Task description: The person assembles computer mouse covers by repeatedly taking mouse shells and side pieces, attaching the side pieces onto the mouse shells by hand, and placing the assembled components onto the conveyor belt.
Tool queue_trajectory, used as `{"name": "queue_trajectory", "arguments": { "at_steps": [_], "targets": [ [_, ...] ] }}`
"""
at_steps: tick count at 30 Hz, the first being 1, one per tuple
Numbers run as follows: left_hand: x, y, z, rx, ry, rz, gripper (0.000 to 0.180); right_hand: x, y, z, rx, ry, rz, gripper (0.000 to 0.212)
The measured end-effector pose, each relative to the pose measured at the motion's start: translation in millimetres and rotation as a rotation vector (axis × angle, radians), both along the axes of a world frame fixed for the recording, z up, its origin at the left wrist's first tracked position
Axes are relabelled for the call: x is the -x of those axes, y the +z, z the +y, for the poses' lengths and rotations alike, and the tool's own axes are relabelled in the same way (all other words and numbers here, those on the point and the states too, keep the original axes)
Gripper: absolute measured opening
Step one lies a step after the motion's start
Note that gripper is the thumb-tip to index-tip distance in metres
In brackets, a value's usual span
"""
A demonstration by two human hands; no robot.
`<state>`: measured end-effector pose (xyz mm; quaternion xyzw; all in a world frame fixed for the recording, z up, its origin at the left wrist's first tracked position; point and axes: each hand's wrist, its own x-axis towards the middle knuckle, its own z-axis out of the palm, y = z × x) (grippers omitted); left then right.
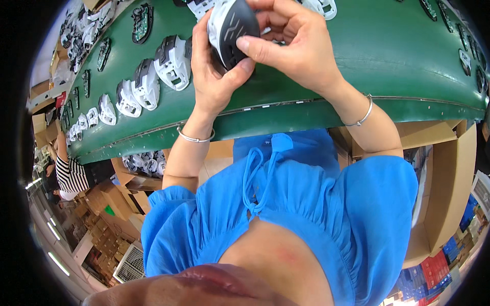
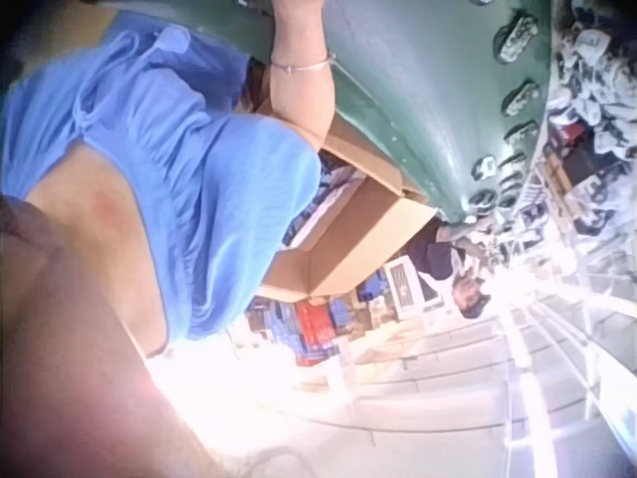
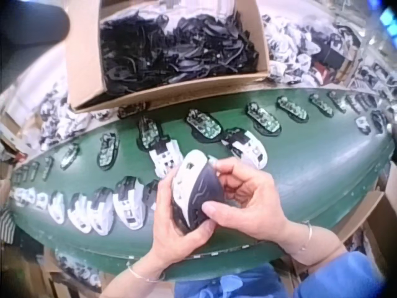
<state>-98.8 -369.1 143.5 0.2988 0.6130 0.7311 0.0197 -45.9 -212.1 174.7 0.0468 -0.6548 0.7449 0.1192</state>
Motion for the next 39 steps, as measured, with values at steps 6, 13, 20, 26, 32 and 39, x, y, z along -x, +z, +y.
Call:
{"name": "queue_trajectory", "arguments": {
  "at_steps": [6, 13, 20, 26, 32, 39],
  "targets": [
    [12, 0, -14, 0.286, 0.150, 0.308, 0.081, 2, 10, 3, -0.067, -0.064, -0.039, 0.037],
    [11, 8, -20, 0.372, 0.133, 0.355, 0.072, 6, 20, 18, -0.157, 0.120, -0.290, 0.048],
    [3, 6, -20, 0.151, -0.119, -0.073, 0.078, 15, 21, 25, -0.191, 0.296, -0.228, 0.074],
    [1, 14, -19, -0.020, -0.168, -0.174, 0.068, 10, 15, 15, -0.365, 0.107, -0.073, 0.057],
    [1, 19, -18, -0.032, -0.184, -0.338, 0.063, 15, 16, 5, -0.141, 0.155, -0.251, 0.050],
    [-1, 23, -27, 0.088, -0.233, -0.245, 0.079, 17, 40, 5, 0.098, 0.090, -0.354, 0.030]
  ]
}}
